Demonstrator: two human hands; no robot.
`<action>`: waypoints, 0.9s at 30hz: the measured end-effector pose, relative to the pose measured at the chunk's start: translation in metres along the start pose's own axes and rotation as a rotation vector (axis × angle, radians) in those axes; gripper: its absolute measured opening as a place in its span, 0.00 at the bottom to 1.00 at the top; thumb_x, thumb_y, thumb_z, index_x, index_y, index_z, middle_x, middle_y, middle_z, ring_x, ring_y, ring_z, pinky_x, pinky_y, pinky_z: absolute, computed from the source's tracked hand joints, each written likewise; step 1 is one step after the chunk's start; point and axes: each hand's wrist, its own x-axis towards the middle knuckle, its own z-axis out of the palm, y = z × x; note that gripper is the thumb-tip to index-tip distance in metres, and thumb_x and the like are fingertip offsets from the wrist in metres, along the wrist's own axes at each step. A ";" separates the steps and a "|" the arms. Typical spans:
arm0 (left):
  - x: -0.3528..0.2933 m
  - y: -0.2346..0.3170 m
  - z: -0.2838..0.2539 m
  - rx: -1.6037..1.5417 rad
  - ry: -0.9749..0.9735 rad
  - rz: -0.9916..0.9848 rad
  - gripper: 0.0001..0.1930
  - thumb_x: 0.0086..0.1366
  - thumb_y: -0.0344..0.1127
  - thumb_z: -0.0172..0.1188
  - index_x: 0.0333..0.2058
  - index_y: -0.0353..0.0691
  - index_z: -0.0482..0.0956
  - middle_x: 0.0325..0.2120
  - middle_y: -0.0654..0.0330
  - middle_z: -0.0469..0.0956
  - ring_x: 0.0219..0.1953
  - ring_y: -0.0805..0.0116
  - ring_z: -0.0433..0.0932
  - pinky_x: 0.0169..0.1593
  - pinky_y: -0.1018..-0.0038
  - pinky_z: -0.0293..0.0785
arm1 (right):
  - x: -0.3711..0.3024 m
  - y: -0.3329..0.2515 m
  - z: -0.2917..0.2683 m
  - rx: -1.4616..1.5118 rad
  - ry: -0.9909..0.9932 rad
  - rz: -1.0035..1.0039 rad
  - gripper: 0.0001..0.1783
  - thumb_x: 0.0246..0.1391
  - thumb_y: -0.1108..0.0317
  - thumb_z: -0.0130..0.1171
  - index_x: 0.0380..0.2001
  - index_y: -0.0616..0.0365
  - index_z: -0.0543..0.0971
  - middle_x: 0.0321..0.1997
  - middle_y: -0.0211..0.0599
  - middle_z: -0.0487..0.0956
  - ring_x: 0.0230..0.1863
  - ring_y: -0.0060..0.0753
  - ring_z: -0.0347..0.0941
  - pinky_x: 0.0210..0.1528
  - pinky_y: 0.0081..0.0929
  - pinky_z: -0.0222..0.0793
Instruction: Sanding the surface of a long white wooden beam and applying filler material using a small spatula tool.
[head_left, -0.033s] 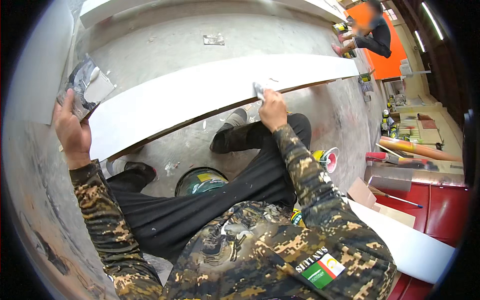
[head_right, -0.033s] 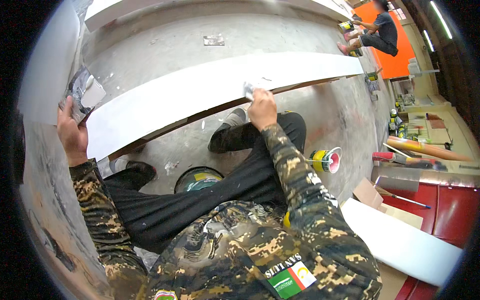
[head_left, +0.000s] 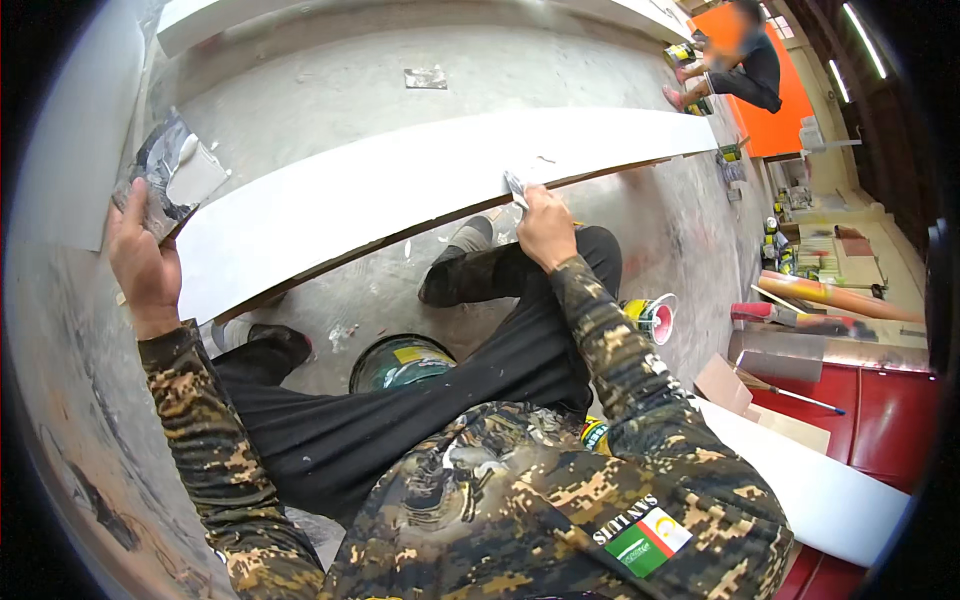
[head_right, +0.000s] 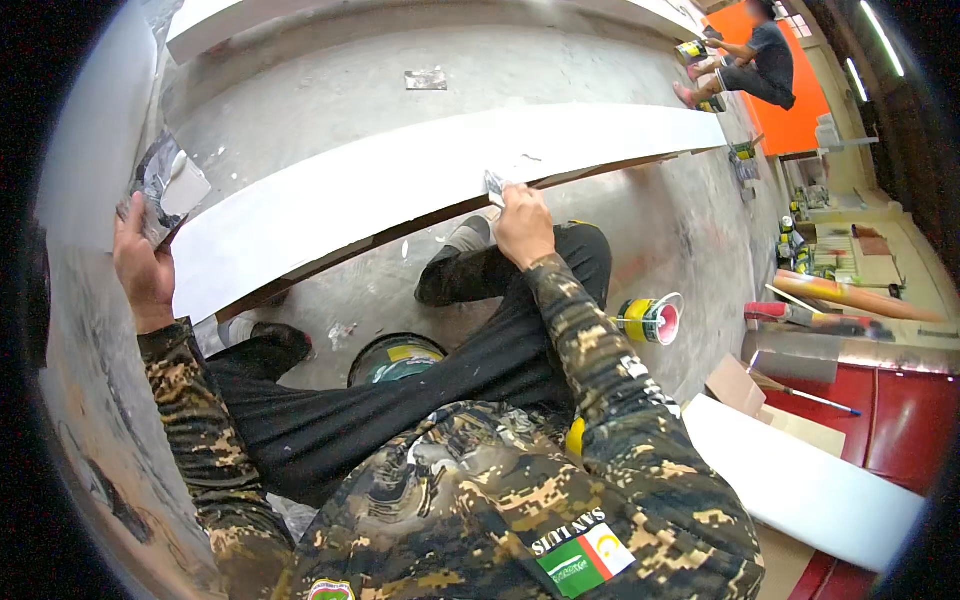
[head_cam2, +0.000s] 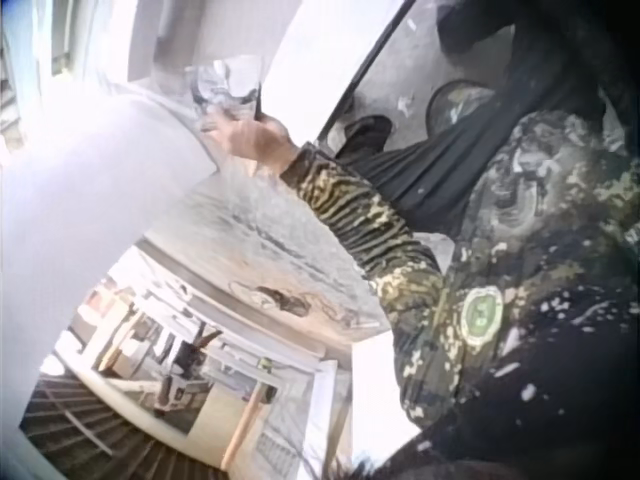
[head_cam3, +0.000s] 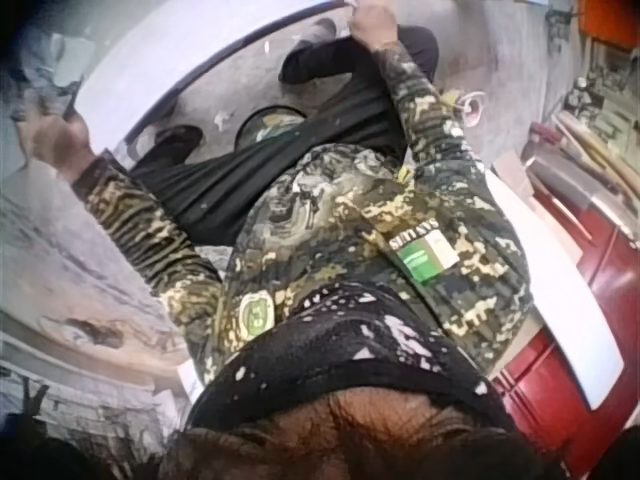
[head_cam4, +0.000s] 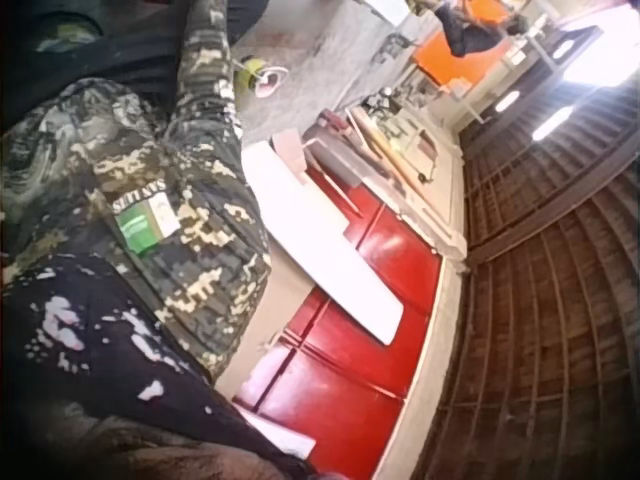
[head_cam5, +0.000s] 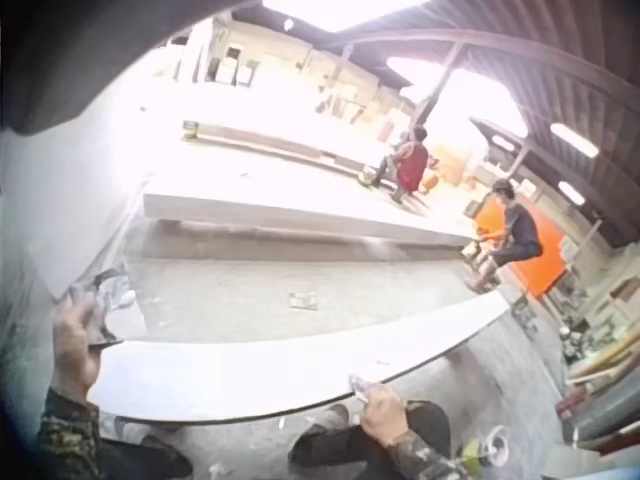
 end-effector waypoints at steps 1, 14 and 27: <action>0.002 -0.001 -0.008 0.001 0.000 0.000 0.17 0.72 0.33 0.51 0.56 0.33 0.69 0.50 0.54 0.76 0.51 0.64 0.78 0.54 0.69 0.79 | 0.002 -0.001 -0.015 0.053 -0.087 0.050 0.18 0.51 0.75 0.48 0.45 0.62 0.79 0.42 0.56 0.80 0.46 0.58 0.76 0.49 0.46 0.74; -0.004 -0.003 0.001 0.331 -0.086 0.167 0.18 0.73 0.32 0.49 0.59 0.32 0.68 0.53 0.55 0.73 0.55 0.64 0.76 0.56 0.69 0.77 | 0.048 0.006 -0.033 -0.069 -0.307 0.176 0.17 0.51 0.67 0.50 0.41 0.61 0.82 0.40 0.58 0.81 0.44 0.59 0.78 0.50 0.47 0.73; 0.001 -0.015 0.007 0.255 -0.078 0.138 0.19 0.74 0.34 0.48 0.59 0.31 0.68 0.54 0.52 0.74 0.54 0.64 0.77 0.55 0.69 0.78 | 0.117 0.070 -0.007 -0.398 -0.126 0.118 0.13 0.56 0.70 0.48 0.38 0.61 0.80 0.41 0.50 0.81 0.43 0.52 0.78 0.48 0.44 0.74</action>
